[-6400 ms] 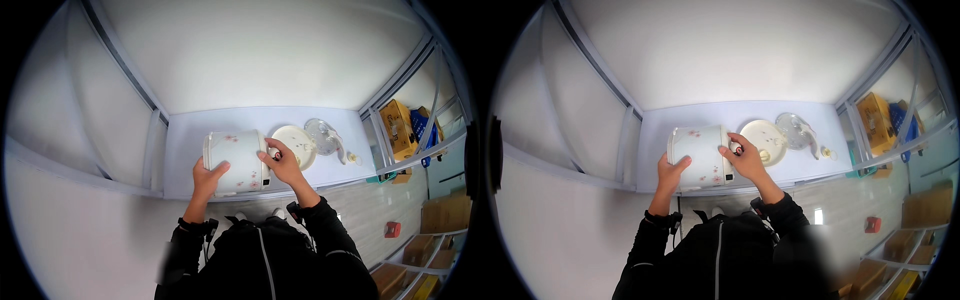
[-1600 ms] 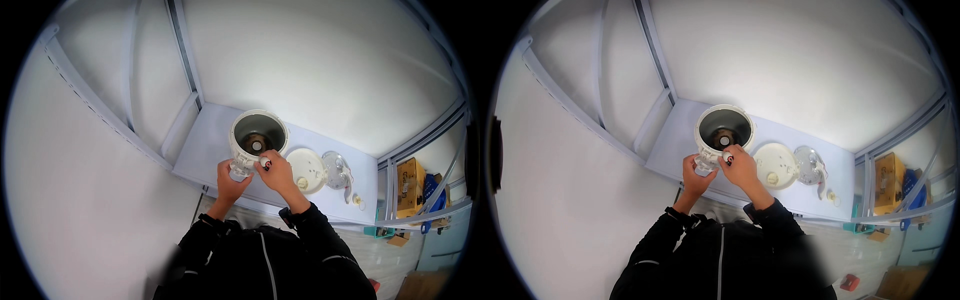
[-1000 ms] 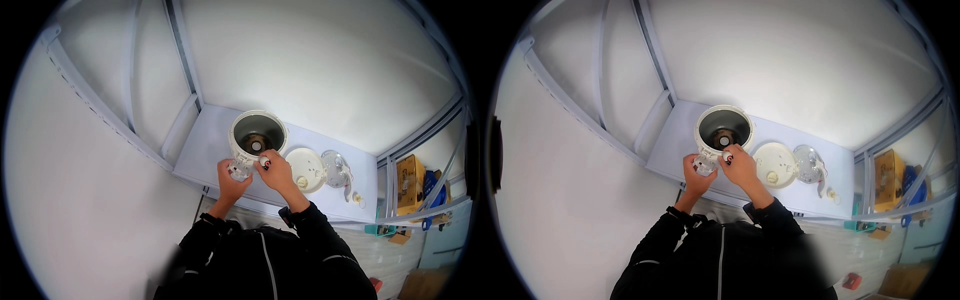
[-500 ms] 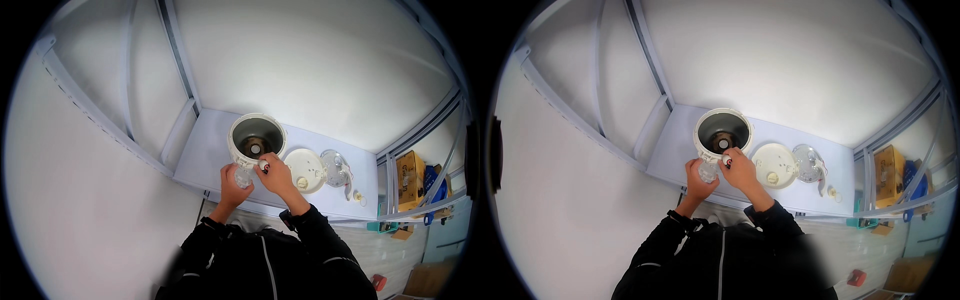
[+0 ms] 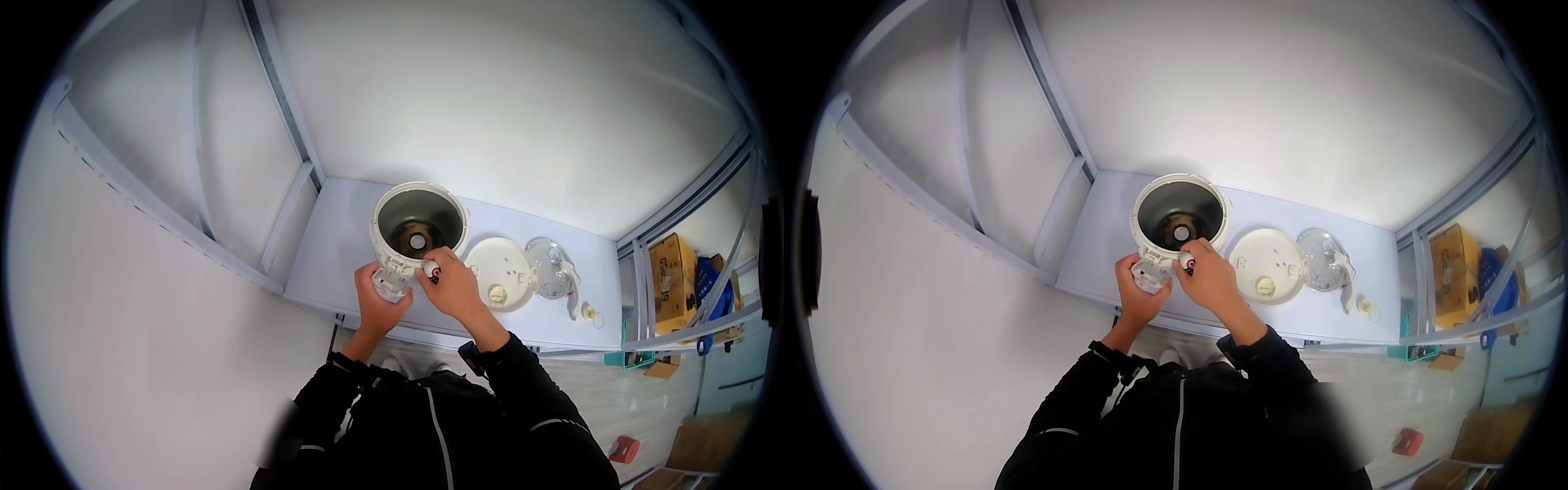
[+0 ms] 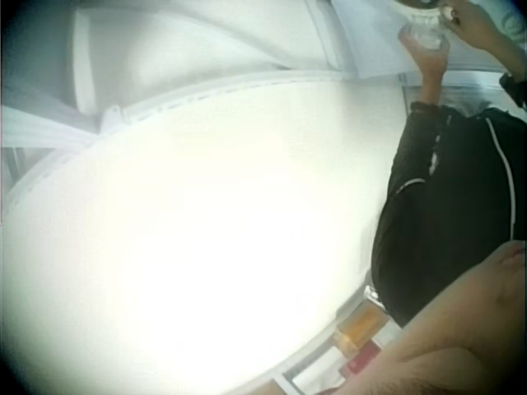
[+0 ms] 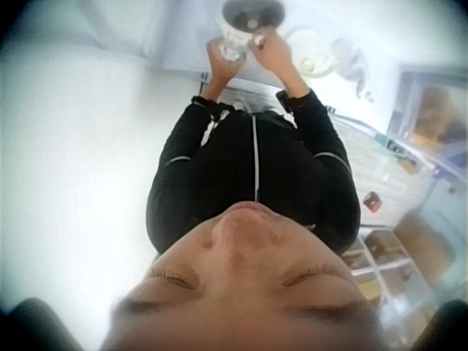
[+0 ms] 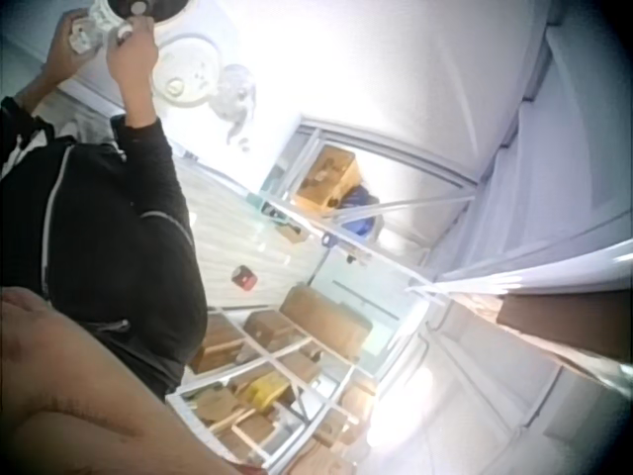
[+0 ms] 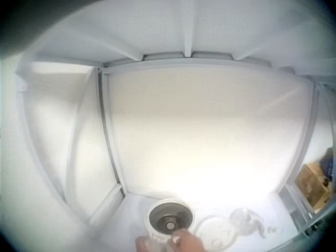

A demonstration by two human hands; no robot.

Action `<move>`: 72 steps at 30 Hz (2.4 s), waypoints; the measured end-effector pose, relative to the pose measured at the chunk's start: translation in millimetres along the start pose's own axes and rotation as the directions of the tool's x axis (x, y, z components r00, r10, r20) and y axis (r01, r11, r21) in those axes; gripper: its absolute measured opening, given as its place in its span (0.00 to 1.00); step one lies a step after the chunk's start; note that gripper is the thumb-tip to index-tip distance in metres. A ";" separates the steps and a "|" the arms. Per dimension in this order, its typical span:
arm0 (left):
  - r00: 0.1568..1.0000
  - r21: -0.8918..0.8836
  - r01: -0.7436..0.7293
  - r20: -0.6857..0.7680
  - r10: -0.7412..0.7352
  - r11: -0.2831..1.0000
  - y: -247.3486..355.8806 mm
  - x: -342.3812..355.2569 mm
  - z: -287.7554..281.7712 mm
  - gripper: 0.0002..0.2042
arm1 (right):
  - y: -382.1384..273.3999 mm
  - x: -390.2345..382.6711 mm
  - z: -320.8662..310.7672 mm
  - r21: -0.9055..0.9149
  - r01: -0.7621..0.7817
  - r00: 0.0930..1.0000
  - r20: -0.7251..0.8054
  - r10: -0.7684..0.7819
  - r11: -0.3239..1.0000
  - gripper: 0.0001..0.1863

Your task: The person uses a screwdriver to remove screws from the lid of a white appliance, then detaches the lid and inspects the interior. The person continues to unscrew components inside the appliance and removes a white plastic ring.

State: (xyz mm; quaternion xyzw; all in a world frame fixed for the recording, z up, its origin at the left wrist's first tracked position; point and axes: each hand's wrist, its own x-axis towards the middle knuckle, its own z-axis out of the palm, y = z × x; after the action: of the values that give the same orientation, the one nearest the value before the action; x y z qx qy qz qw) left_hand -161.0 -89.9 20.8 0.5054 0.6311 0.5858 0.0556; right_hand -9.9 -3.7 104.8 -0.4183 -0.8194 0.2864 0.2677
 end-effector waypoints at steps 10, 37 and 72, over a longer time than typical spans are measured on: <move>0.996 -0.310 0.032 -0.071 -0.056 0.950 -21.8 -15.6 10.9 0.36 | -6.5 -1.2 0.2 -0.006 0.003 1.000 -0.013 -0.003 1.000 0.14; 0.829 -0.761 0.547 0.436 -0.349 0.348 -7.9 8.6 -53.8 0.37 | -19.4 0.0 -15.7 0.061 -0.016 0.997 0.076 0.011 0.998 0.20; 0.542 -0.543 0.839 0.834 0.107 -0.018 31.9 20.4 -28.6 0.45 | -29.1 -54.0 -44.6 0.443 0.094 0.995 -0.022 -0.094 0.892 0.14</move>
State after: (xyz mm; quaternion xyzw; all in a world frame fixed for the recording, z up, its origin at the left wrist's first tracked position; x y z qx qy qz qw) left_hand -171.5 -101.4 65.7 0.2871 0.1339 0.5534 0.7704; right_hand 32.2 -52.2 145.1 -0.3063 -0.7519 0.4521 0.3694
